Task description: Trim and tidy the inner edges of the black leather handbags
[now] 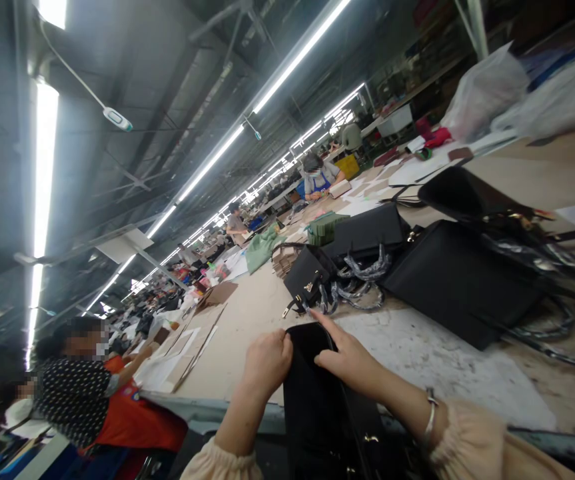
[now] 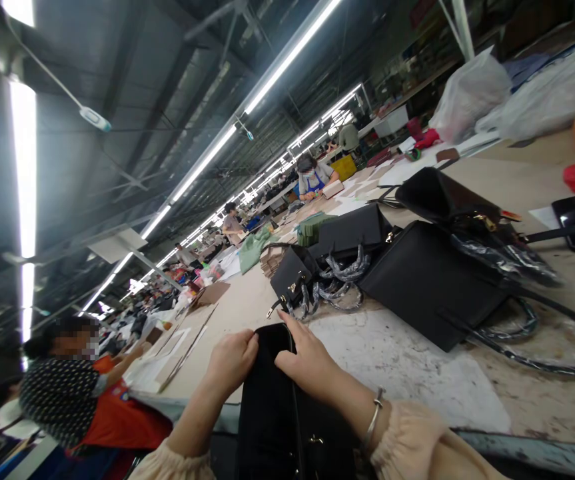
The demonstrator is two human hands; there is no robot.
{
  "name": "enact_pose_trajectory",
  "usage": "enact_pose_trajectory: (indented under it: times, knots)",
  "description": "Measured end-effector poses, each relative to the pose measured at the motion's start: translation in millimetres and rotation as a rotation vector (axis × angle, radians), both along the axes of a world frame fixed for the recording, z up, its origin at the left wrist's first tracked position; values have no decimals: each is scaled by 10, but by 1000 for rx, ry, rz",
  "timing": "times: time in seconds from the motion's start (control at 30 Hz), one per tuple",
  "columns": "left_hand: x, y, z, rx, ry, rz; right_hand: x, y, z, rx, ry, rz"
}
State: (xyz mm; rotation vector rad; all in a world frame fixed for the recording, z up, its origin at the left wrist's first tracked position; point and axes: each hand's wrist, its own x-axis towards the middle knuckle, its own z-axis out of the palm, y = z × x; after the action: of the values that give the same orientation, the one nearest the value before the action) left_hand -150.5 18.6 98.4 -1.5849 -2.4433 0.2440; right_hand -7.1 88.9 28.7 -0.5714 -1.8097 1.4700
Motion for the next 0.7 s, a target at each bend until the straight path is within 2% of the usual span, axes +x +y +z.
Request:
enact_pose_trajectory:
  times: [0.23, 0.5, 0.7]
  knots:
    - [-56, -39, -11, 43, -16, -113, 18, 38, 6, -21, 9, 60]
    - [-93, 19, -25, 34, -17, -87, -30, 54, -18, -26, 15, 59]
    - [-183, 26, -78, 89, -100, -93, -67, 75, -84, -57, 36, 66]
